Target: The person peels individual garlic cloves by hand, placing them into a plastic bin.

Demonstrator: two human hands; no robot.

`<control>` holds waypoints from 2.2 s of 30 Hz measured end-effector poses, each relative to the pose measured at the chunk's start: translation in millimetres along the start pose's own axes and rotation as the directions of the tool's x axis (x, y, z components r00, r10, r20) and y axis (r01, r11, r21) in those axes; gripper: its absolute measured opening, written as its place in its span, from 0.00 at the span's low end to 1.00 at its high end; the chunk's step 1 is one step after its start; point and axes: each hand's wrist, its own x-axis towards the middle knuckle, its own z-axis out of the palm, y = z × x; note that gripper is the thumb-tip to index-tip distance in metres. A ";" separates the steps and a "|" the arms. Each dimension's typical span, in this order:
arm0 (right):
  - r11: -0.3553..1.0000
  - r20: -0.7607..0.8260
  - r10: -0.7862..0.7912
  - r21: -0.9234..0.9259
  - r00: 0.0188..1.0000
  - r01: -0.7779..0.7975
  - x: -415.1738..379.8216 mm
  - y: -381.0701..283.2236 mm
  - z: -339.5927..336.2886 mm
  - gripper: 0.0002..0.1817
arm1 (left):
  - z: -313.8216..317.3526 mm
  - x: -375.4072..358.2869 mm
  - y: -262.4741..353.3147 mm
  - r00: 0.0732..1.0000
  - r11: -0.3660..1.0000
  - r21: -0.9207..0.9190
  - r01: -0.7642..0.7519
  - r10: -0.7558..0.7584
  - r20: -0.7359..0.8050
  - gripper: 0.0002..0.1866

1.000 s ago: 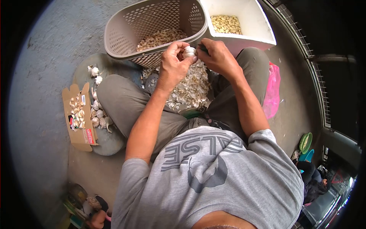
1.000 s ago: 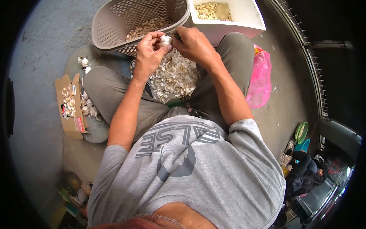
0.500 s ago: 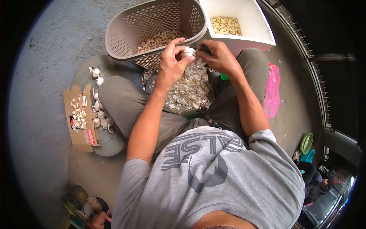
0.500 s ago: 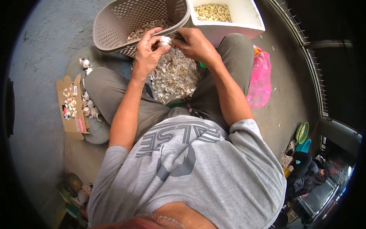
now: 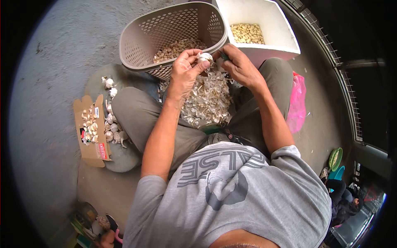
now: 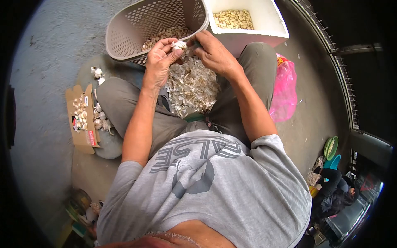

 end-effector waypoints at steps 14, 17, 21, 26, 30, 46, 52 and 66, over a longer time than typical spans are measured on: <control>0.994 -0.012 0.051 0.096 0.999 -0.049 -3.8 -12.6 14.8 0.12 | -14.7 4.3 7.0 0.980 0.973 -0.121 0.199 -0.200 -0.002 0.25; 0.999 -0.029 0.031 -0.023 0.999 -0.032 -3.1 -24.3 11.5 0.09 | -17.2 5.7 4.6 0.977 0.963 -0.169 0.212 -0.211 0.019 0.22; 0.995 0.009 0.031 -0.094 0.999 -0.030 -5.0 -33.4 13.2 0.10 | -14.1 4.9 6.6 0.975 0.966 -0.140 0.218 -0.221 -0.002 0.17; 0.991 0.048 0.025 -0.135 0.999 -0.018 -4.8 -34.4 11.4 0.10 | -8.5 2.6 9.8 0.974 0.975 -0.044 0.219 -0.221 -0.055 0.19; 0.992 0.079 0.040 -0.120 0.996 -0.031 -4.7 -34.8 12.2 0.12 | -7.9 2.0 5.8 0.978 0.980 0.000 0.200 -0.200 -0.059 0.17; 0.952 0.092 0.036 -0.306 0.995 -0.006 -5.7 -36.2 18.2 0.16 | -5.2 -1.1 -3.1 0.981 0.981 0.036 0.188 -0.187 -0.048 0.18; 0.903 0.135 -0.094 -0.406 0.986 0.142 -11.8 -26.7 28.9 0.12 | -0.1 0.9 -3.3 0.967 0.984 -0.030 0.174 -0.177 -0.185 0.19; 0.808 0.314 0.081 -0.577 0.946 0.122 -11.9 -15.1 18.0 0.09 | -10.0 5.8 -3.7 0.938 0.953 -0.128 0.273 -0.294 -0.183 0.23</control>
